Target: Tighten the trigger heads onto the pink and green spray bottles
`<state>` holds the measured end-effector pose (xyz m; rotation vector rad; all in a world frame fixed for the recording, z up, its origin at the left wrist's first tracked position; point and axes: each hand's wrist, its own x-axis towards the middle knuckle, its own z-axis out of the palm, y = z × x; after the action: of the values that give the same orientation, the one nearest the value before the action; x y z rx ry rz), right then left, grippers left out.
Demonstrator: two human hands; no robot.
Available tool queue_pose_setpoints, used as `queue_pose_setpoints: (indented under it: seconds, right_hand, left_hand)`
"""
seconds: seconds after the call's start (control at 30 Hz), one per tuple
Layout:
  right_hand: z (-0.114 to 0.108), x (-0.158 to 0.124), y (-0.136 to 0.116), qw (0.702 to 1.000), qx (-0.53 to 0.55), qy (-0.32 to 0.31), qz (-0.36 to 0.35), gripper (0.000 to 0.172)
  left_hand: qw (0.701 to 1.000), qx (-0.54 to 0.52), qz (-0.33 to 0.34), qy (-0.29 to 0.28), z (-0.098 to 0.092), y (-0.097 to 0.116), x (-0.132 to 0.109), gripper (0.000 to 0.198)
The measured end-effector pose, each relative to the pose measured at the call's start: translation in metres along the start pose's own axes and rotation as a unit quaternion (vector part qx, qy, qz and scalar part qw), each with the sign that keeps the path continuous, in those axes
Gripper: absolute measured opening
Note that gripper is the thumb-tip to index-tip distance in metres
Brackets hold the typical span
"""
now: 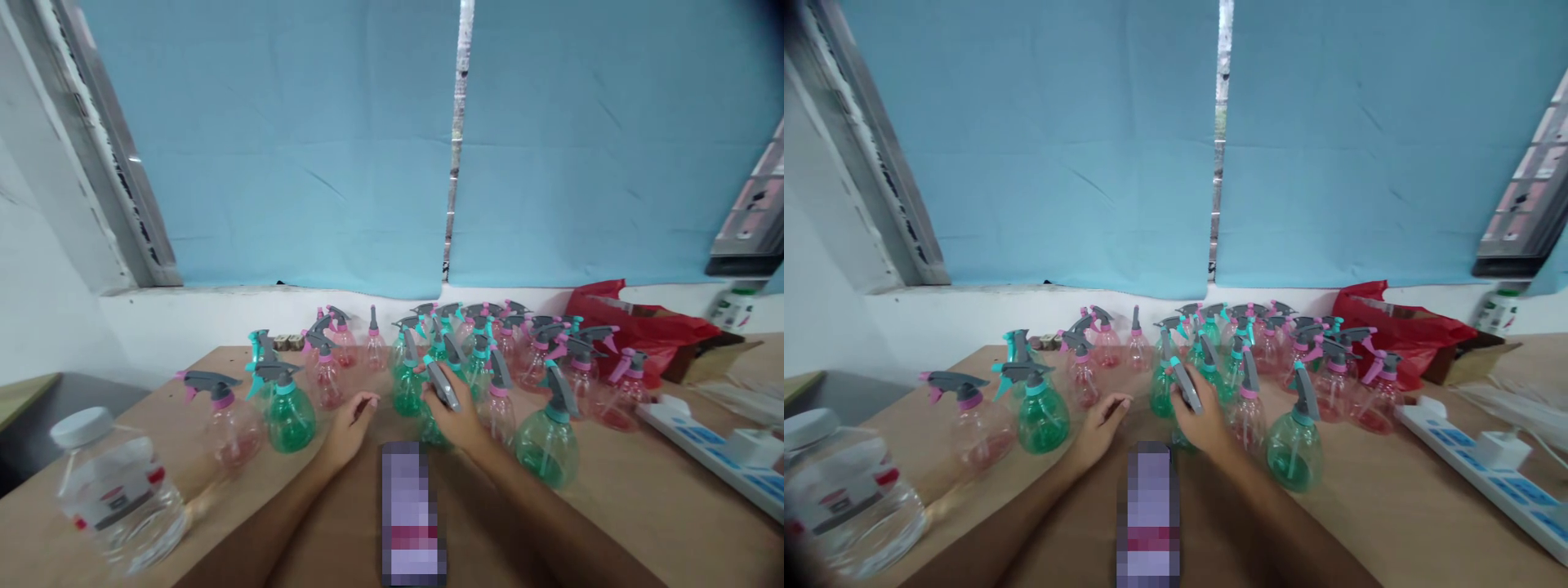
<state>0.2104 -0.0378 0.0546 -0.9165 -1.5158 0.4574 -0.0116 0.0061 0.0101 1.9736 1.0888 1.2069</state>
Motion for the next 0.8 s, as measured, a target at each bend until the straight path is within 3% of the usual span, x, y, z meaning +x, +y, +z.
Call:
queue_pose_setpoints:
  seconds: [0.13,0.27,0.5,0.8]
  right_hand:
    - [-0.001,0.004,0.008,1.000,0.000,-0.006,0.011,0.022]
    - [0.000,0.009,0.015,0.999,0.023,-0.024,0.027,0.021]
    - [-0.001,0.013,0.032,0.995,0.089,0.011,0.049,0.018]
    - [-0.015,0.010,0.016,0.977,0.171,-0.103,0.072,0.011]
  left_hand:
    - [0.991,-0.088,-0.096,-0.008,0.004,-0.010,0.005,0.040]
    - [0.984,-0.116,-0.135,-0.012,0.004,-0.010,0.005,0.044]
    - [0.982,-0.122,-0.143,-0.013,0.003,-0.009,0.004,0.039]
    - [0.983,-0.116,-0.131,-0.050,0.004,-0.010,0.002,0.032]
